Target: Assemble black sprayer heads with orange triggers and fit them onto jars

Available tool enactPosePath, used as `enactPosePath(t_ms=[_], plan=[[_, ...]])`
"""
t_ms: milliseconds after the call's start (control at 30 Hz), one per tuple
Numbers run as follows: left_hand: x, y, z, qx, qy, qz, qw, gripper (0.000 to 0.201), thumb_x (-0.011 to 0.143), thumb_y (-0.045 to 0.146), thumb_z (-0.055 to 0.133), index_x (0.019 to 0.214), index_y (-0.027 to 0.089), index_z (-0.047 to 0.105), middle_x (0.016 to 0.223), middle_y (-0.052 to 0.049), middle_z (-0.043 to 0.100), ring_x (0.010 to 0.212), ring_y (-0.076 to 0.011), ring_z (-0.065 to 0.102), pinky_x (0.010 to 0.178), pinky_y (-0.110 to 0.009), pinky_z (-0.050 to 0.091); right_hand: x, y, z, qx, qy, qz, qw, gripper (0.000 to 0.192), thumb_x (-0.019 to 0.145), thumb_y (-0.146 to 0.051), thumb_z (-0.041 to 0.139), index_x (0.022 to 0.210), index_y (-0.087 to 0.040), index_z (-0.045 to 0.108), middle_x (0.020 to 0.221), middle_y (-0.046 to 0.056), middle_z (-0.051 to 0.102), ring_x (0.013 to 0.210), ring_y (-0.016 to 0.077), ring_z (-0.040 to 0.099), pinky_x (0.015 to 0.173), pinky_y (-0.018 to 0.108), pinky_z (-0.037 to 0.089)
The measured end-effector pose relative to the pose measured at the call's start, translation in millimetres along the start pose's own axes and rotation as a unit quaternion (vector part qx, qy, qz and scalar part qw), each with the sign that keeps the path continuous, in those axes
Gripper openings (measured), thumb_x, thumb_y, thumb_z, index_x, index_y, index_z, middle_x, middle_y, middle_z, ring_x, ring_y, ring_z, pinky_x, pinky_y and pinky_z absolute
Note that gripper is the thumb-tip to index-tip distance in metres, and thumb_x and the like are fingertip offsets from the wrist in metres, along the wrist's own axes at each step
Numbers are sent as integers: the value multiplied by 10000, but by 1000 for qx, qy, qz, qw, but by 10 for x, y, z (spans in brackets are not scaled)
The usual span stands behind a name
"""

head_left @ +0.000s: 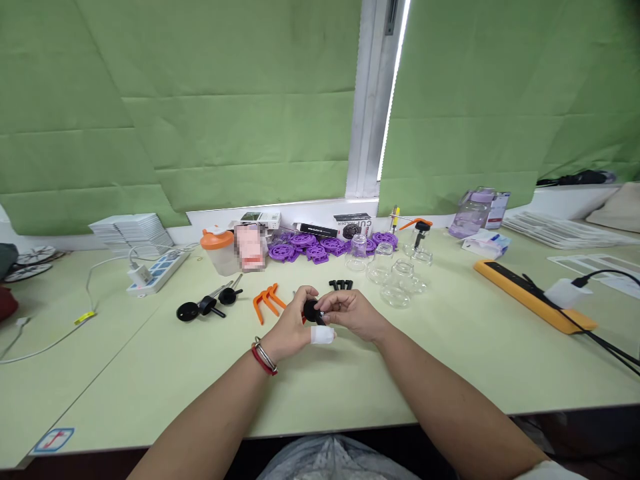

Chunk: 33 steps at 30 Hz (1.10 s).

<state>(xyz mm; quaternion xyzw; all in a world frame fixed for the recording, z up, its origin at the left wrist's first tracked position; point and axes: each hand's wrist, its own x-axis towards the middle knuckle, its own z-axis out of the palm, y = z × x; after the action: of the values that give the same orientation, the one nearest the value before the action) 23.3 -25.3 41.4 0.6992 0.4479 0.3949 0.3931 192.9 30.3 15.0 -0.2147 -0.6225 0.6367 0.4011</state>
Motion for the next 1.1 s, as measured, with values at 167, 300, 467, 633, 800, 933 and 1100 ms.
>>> enactPosePath(t_ms=[167,300,467,633,800,933,1100], plan=[[-1,-7,-4,16,7,2,1000,599,602,301,753,1086,217,410,965,-22,458,845,-159,451,728,-283,401,-2,-9,3,-2,-1,-2,1000,218,564,-274,811,710,-169,688,912,57,674,774,152,615,732,330,522],[-3,-4,0,8,0,-1,1000,597,608,305,750,1086,221,403,962,-17,456,828,-153,458,719,-281,404,-4,-9,6,0,2,3,1000,207,561,-257,812,692,-165,681,912,57,673,779,153,615,729,325,524],[-1,1,3,0,-3,1,1000,583,609,304,751,1069,220,404,952,-13,460,841,-157,467,726,-285,406,0,-3,8,-13,-1,-12,1000,204,579,-249,802,744,-184,703,890,47,679,792,159,615,735,329,514],[1,-6,-1,5,-2,-1,1000,579,607,301,748,1067,220,405,958,-15,451,842,-159,456,725,-287,403,3,-10,7,-21,-6,-14,1000,164,583,-237,798,699,-176,699,910,53,672,806,161,614,742,332,512],[-3,0,0,6,-4,-5,1000,574,610,279,743,1067,219,400,957,-13,448,834,-154,451,724,-283,400,3,-17,4,-10,-5,-5,1000,168,574,-216,801,692,-170,690,909,51,672,802,158,617,753,333,511],[-4,8,2,-2,-8,-4,1000,566,616,268,738,1063,219,393,942,-6,448,815,-147,459,710,-275,398,6,1,2,-10,-7,-7,1000,152,594,-215,788,707,-174,696,903,47,673,781,145,617,728,309,519],[1,-1,4,-2,-13,-1,1000,567,623,272,741,1060,217,385,922,1,462,806,-143,466,703,-270,400,7,9,9,-15,-6,-10,1000,144,605,-243,780,705,-173,703,900,48,676,783,147,617,704,296,521]])
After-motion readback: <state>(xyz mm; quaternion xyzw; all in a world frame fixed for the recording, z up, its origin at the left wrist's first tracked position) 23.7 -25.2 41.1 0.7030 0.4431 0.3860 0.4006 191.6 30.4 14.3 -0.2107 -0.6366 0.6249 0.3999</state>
